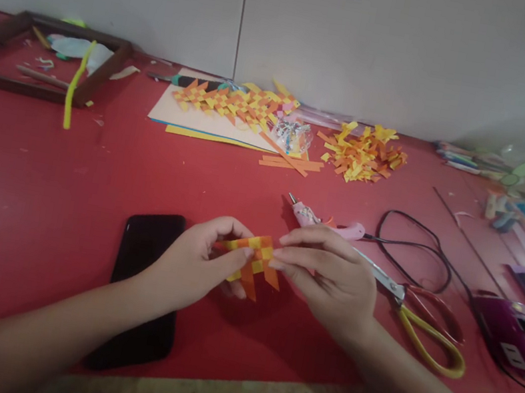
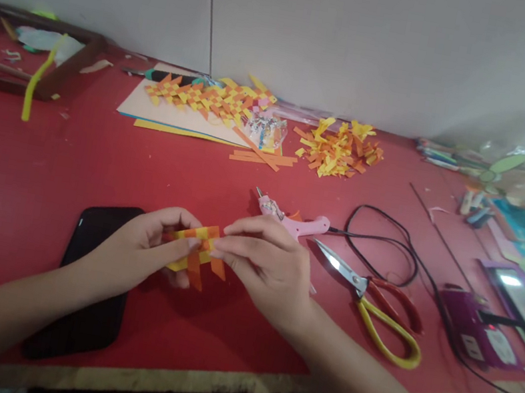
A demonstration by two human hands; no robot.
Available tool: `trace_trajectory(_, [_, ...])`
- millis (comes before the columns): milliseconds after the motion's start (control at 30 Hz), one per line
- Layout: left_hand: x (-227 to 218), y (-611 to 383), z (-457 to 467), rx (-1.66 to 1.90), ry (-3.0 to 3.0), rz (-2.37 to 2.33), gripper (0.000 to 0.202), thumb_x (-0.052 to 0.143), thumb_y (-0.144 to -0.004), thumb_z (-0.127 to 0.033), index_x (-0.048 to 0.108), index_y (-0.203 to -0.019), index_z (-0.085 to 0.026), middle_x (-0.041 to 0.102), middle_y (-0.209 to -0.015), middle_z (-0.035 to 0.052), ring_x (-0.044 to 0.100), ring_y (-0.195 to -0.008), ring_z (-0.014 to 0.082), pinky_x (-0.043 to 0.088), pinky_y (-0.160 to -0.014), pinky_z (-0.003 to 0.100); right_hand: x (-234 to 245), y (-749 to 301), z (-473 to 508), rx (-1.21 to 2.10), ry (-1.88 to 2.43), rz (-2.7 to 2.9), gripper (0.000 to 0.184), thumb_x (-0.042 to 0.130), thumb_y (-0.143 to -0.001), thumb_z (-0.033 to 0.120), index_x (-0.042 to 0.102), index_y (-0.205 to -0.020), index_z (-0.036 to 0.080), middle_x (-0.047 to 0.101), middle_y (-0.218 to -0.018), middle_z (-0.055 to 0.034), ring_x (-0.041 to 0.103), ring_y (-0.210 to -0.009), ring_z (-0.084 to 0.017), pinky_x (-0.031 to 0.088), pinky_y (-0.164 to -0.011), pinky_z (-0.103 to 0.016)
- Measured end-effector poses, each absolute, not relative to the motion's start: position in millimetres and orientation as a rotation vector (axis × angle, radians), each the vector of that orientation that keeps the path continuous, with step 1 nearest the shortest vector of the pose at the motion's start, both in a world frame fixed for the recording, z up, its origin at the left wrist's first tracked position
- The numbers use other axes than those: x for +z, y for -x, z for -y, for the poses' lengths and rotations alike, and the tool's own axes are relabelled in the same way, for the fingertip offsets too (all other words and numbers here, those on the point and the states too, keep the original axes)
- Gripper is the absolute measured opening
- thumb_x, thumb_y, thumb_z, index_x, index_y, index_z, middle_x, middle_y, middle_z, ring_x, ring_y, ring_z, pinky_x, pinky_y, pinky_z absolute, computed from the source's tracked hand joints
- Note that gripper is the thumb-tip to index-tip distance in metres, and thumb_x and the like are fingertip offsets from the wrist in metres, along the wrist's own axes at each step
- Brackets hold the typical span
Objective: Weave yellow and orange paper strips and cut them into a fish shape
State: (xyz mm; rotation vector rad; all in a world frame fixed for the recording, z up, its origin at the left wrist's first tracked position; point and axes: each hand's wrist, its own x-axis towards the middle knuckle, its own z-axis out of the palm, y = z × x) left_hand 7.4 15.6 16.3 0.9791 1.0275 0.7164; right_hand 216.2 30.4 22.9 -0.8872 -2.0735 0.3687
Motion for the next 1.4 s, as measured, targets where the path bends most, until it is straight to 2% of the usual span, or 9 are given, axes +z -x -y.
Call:
trace_trajectory(133, [20.5,-9.7,-14.5,0.648,-1.012,-1.053,0.020,0.062,-0.089,-0.038,0.055,-0.090,-0.019,0.064,-0.058,-0.0041,0.066,-0.051,0.0114,0.054,-0.051,0.019,20.8,-211.5,-32.4,0.436,0.977,2.040,0.008,0.073,-0.084,0.023,0.078,-0.083,0.029,0.070,-0.094,-0.0018,0.065,-0.075,-0.013,0.057,-0.069,-0.029])
trace_trajectory(200, [21.5,-10.2,-13.8,0.627,-1.024,-1.071,0.020,0.061,-0.089,-0.038,0.054,-0.090,-0.019,0.064,-0.055,-0.0036,0.066,-0.049,0.0116,0.052,-0.049,0.018,20.6,-210.5,-33.0,0.491,0.983,2.037,0.010,0.072,-0.085,0.024,0.079,-0.084,0.031,0.070,-0.094,-0.0016,0.063,-0.074,-0.013,0.056,-0.069,-0.030])
trace_trajectory(433, [21.8,-10.7,-12.9,0.666,-1.053,-1.043,0.015,0.060,-0.089,-0.034,0.056,-0.090,-0.020,0.065,-0.069,-0.0039,0.066,-0.052,0.0094,0.054,-0.052,0.019,18.7,-211.3,-34.4,0.587,0.980,2.029,0.015,0.074,-0.081,0.018,0.080,-0.087,0.031,0.071,-0.096,-0.0016,0.064,-0.077,-0.013,0.056,-0.074,-0.030])
trace_trajectory(633, [20.7,-10.6,-12.0,0.661,-1.083,-1.045,0.013,0.058,-0.091,-0.032,0.055,-0.092,-0.020,0.063,-0.064,-0.0048,0.064,-0.048,0.0088,0.046,-0.044,0.014,19.9,-209.9,-34.1,0.541,1.004,2.068,0.008,0.073,-0.083,0.022,0.077,-0.089,0.027,0.070,-0.097,-0.0031,0.066,-0.082,-0.015,0.057,-0.075,-0.032])
trace_trajectory(800, [19.4,-10.0,-10.9,0.669,-1.084,-1.052,0.017,0.061,-0.090,-0.036,0.055,-0.089,-0.020,0.062,-0.064,-0.0050,0.067,-0.053,0.0115,0.051,-0.049,0.018,16.3,-210.8,-32.3,0.658,1.103,2.006,0.026,0.078,-0.080,0.026,0.069,-0.104,0.025,0.066,-0.091,-0.0026,0.059,-0.071,-0.013,0.054,-0.064,-0.029])
trace_trajectory(900, [19.2,-9.8,-10.2,0.675,-1.120,-1.054,0.017,0.060,-0.091,-0.036,0.056,-0.091,-0.020,0.066,-0.066,-0.0035,0.068,-0.055,0.0119,0.053,-0.054,0.020,12.5,-212.0,-30.6,0.779,1.086,1.937,0.031,0.076,-0.081,0.027,0.064,-0.109,0.025,0.063,-0.089,-0.0020,0.058,-0.075,-0.014,0.053,-0.065,-0.030])
trace_trajectory(1067, [16.1,-9.1,-9.7,0.716,-1.125,-1.051,0.018,0.061,-0.091,-0.037,0.056,-0.093,-0.019,0.070,-0.079,-0.0006,0.070,-0.057,0.0127,0.055,-0.057,0.023,11.8,-209.6,-26.6,1.037,1.046,1.796,0.042,0.072,-0.082,0.022,0.055,-0.121,0.025,0.065,-0.101,-0.0045,0.065,-0.085,-0.015,0.057,-0.072,-0.030])
trace_trajectory(1233, [13.8,-9.1,-9.0,0.727,-1.106,-1.022,0.018,0.060,-0.091,-0.037,0.056,-0.093,-0.020,0.070,-0.082,0.0010,0.071,-0.059,0.0142,0.058,-0.059,0.027,13.0,-204.8,-22.4,1.082,1.007,1.755,0.039,0.067,-0.084,0.015,0.054,-0.120,0.024,0.068,-0.093,-0.0022,0.068,-0.081,-0.013,0.059,-0.074,-0.028])
trace_trajectory(1400, [14.7,-9.7,-8.2,0.730,-1.152,-1.031,0.013,0.059,-0.092,-0.032,0.056,-0.091,-0.020,0.069,-0.072,-0.0011,0.070,-0.058,0.0138,0.056,-0.059,0.025,12.8,-203.8,-20.0,0.969,1.006,1.788,0.037,0.067,-0.083,0.014,0.054,-0.116,0.025,0.069,-0.086,0.0003,0.067,-0.072,-0.011,0.059,-0.068,-0.025])
